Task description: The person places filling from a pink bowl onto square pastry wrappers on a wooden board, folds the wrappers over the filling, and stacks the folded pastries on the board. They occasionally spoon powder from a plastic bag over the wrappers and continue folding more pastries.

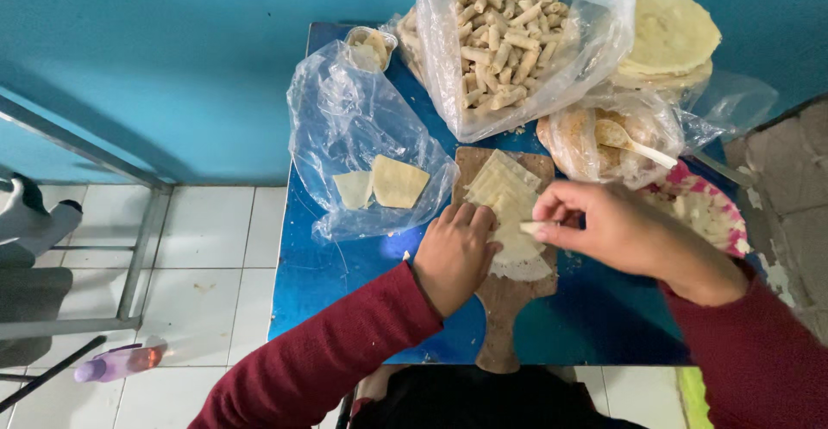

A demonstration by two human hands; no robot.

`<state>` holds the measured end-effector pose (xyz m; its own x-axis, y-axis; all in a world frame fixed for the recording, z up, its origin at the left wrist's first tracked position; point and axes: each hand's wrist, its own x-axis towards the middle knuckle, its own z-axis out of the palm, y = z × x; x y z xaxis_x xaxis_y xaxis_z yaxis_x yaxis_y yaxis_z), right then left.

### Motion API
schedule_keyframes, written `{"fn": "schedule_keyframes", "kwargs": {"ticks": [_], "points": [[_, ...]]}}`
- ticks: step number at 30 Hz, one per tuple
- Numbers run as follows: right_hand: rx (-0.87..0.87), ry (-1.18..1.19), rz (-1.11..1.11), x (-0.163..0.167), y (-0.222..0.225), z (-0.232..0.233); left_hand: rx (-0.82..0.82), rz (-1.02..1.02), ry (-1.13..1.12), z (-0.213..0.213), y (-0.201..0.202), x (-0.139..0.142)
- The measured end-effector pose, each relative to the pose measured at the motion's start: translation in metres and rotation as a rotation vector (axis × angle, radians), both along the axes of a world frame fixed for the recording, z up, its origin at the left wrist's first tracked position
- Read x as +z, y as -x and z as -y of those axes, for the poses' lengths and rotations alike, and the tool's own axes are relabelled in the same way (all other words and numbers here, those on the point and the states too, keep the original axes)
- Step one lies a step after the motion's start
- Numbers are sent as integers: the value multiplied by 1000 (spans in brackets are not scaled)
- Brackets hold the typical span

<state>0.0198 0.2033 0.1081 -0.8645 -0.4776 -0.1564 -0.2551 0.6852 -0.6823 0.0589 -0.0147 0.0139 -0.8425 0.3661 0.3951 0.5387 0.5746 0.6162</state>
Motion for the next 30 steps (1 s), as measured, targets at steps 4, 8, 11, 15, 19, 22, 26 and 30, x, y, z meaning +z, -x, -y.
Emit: {"fn": "schedule_keyframes", "kwargs": {"ticks": [4, 8, 11, 15, 19, 22, 26, 30], "points": [[-303, 496, -1, 41, 30, 0, 28, 44, 17, -1, -2, 1], [-289, 353, -301, 48, 27, -15, 42, 40, 44, -1, -2, 3], [-339, -231, -617, 27, 21, -35, 48, 26, 63, -1, -2, 3], [-367, -727, -755, 0, 14, -73, 39, 11, 74, 0, -3, 2], [-450, -625, -563, -18, 17, -92, 39, 18, 82, -1, -2, 4], [-448, -569, -613, -19, 20, -95, 42, 8, 87, -2, -1, 7], [-398, -405, -700, -21, 30, -93, 50, 3, 72, -3, -2, 7], [-381, -300, -763, -33, 47, -88, 62, -1, 82, -4, -1, 6]]}}
